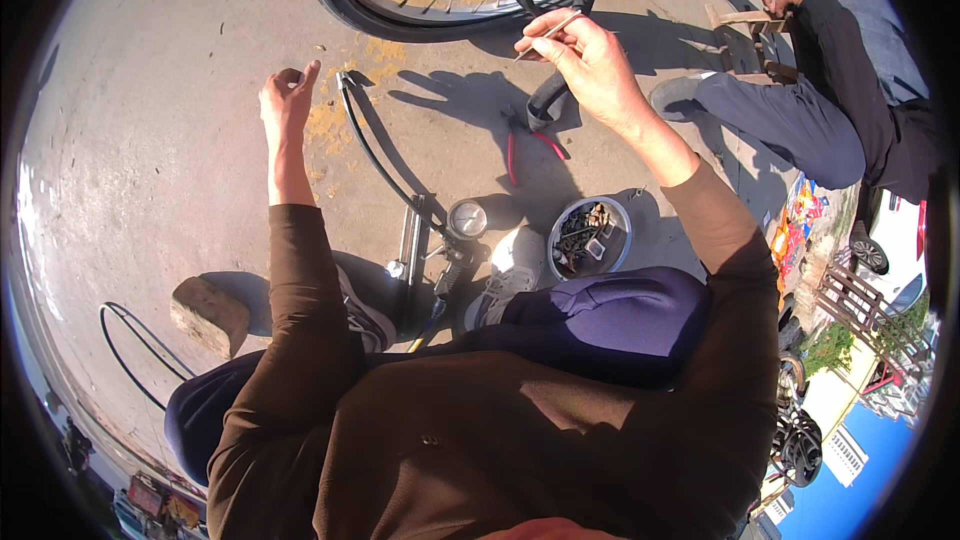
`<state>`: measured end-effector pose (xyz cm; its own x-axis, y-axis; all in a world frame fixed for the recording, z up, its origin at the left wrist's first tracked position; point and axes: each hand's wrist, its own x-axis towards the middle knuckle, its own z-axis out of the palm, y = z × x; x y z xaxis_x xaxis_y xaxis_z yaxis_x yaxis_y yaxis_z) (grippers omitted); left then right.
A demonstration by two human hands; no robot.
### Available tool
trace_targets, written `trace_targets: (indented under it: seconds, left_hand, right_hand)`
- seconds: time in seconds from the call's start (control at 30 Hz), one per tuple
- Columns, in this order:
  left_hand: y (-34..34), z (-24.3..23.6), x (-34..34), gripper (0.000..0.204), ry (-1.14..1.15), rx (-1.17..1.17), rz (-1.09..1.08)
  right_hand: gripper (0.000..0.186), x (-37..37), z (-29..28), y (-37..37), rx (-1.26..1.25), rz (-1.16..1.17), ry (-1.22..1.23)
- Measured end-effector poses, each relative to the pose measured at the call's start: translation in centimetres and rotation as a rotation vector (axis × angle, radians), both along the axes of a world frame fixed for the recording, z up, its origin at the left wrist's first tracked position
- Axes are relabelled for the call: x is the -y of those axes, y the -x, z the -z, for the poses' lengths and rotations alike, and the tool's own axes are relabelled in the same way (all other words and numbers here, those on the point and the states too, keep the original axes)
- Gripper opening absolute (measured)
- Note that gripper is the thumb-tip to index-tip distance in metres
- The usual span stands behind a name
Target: The person removes the inner tube from a bicycle tire, inserts it back into the tire, and inflates it using a hand pump. They then place the wheel back onto the bicycle frame.
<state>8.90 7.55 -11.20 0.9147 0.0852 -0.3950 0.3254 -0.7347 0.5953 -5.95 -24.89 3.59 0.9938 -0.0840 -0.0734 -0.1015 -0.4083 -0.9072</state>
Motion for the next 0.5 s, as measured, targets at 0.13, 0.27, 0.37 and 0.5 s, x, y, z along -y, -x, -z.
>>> trace_targets:
  seconds: [0.13,0.27,0.37,0.5]
  left_hand:
    - [0.0,3.6,-1.8,0.034,0.530,0.213,-0.116]
    - [0.2,2.8,-0.5,0.029,0.357,0.105,0.024]
    - [0.3,0.8,2.1,0.033,0.355,0.039,-0.036]
    - [-0.8,-0.3,4.2,0.040,0.728,0.138,0.054]
  right_hand:
    - [0.008,3.2,1.8,8.7,-0.348,0.019,-0.126]
    - [0.009,4.5,4.6,19.2,-0.719,-0.189,0.184]
    - [0.011,6.3,11.0,29.8,-0.472,-0.355,0.523]
    - [0.015,6.3,12.7,32.5,-0.240,-0.318,0.644]
